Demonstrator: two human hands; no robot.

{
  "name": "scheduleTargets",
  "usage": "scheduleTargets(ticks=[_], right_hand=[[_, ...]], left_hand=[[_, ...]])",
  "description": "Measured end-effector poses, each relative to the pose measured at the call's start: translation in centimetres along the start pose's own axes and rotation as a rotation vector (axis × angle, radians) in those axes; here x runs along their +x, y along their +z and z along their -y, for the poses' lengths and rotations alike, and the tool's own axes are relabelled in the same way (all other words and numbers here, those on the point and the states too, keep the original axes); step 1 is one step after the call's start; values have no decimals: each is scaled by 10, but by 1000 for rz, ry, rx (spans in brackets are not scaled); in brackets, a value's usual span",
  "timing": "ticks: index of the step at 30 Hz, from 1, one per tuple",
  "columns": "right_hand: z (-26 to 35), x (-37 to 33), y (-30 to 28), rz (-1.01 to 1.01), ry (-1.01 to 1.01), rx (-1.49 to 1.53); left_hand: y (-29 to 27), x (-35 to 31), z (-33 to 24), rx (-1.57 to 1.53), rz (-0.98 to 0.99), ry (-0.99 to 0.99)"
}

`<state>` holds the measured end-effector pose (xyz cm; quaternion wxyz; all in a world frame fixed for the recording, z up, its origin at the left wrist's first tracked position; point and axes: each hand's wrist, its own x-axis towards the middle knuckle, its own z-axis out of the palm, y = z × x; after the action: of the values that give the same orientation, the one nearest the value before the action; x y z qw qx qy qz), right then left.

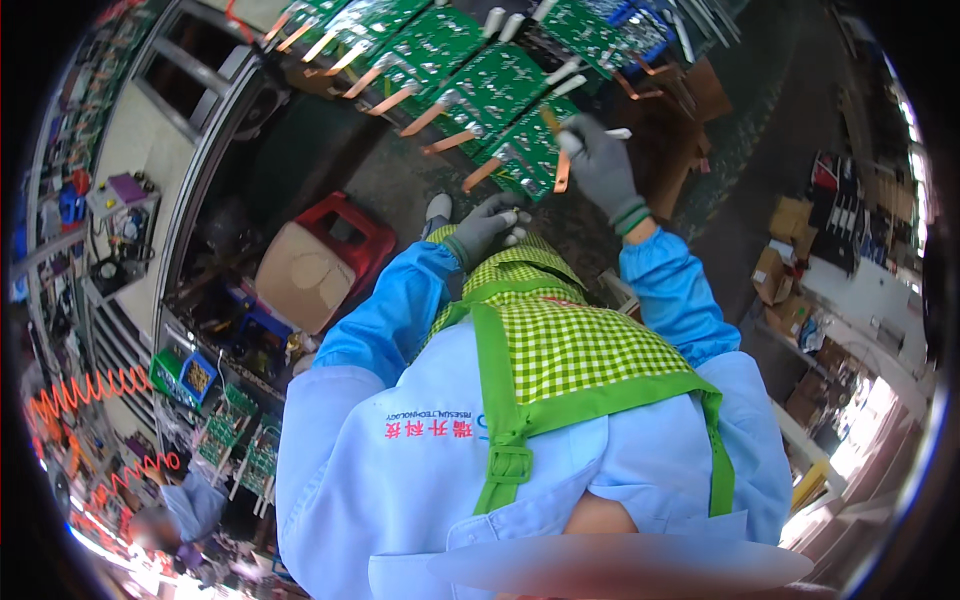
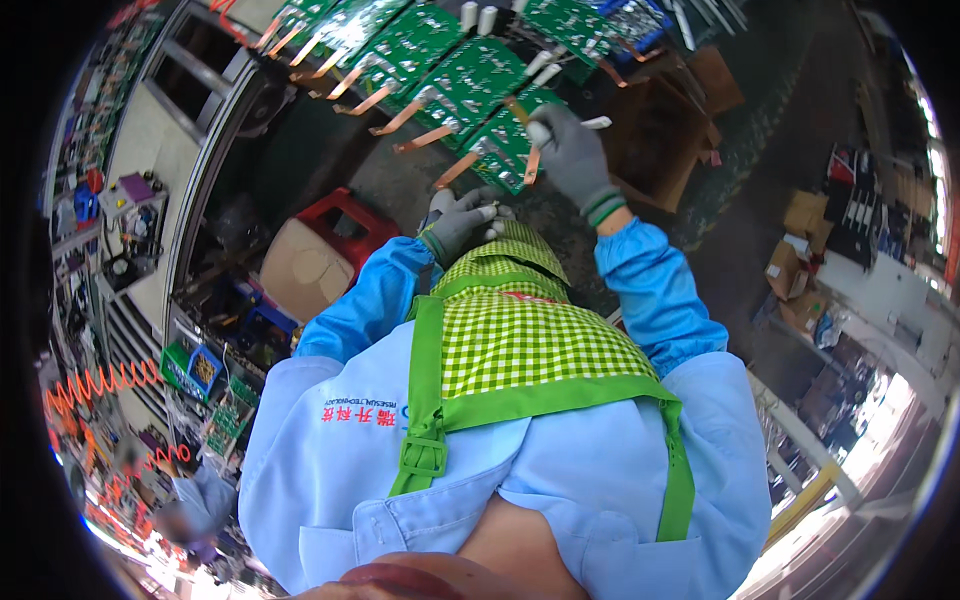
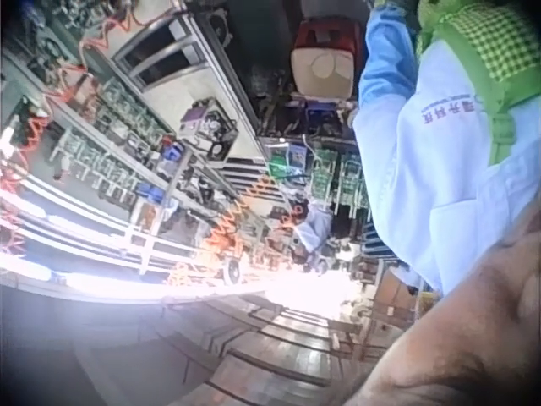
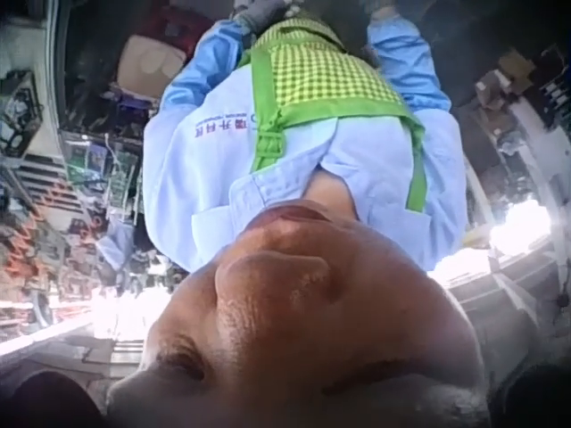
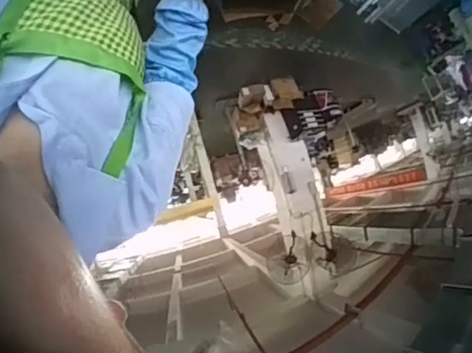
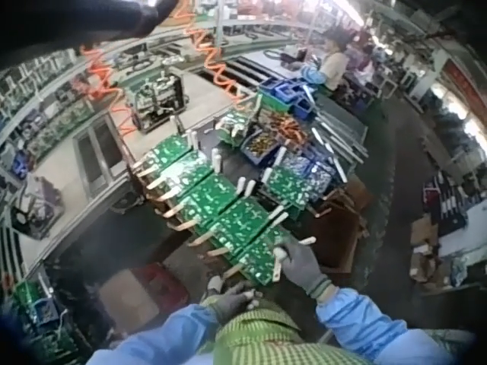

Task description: The recorder is assembling circuit boards by placing and fastening copper busbars onto green PCBs using screws and a pneumatic screwdriver.

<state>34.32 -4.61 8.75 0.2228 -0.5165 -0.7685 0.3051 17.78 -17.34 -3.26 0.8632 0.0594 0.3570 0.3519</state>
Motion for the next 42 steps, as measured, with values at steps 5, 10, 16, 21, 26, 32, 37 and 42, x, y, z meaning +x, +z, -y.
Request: scheduleTargets(ticks=[5, 10, 16, 21, 26, 32, 37, 42], right_hand=[[-29, -81, 0, 116, 202, 246], [-37, -116, 14, 260, 541, 645], [-39, -118, 22, 392, 682, 797], [-40, -119, 34, 394, 704, 840], [-31, -116, 39, 348, 813, 993], [-21, -107, 47, 305, 771, 946], [-23, -106, 59, 268, 818, 886], [-22, -100, 68, 231, 863, 866]], left_hand=[[15, 28, 9, -94, -113, -18], [-13, 52, 22, -224, -156, 80], [-6, 52, 20, -410, -93, 11], [-5, 52, 17, -349, -4, 38], [-16, 51, 12, -290, 40, 36], [-18, 56, 13, -315, 106, -84], [15, 40, 6, -267, 29, 10], [-1, 54, 13, -53, -35, 121]])
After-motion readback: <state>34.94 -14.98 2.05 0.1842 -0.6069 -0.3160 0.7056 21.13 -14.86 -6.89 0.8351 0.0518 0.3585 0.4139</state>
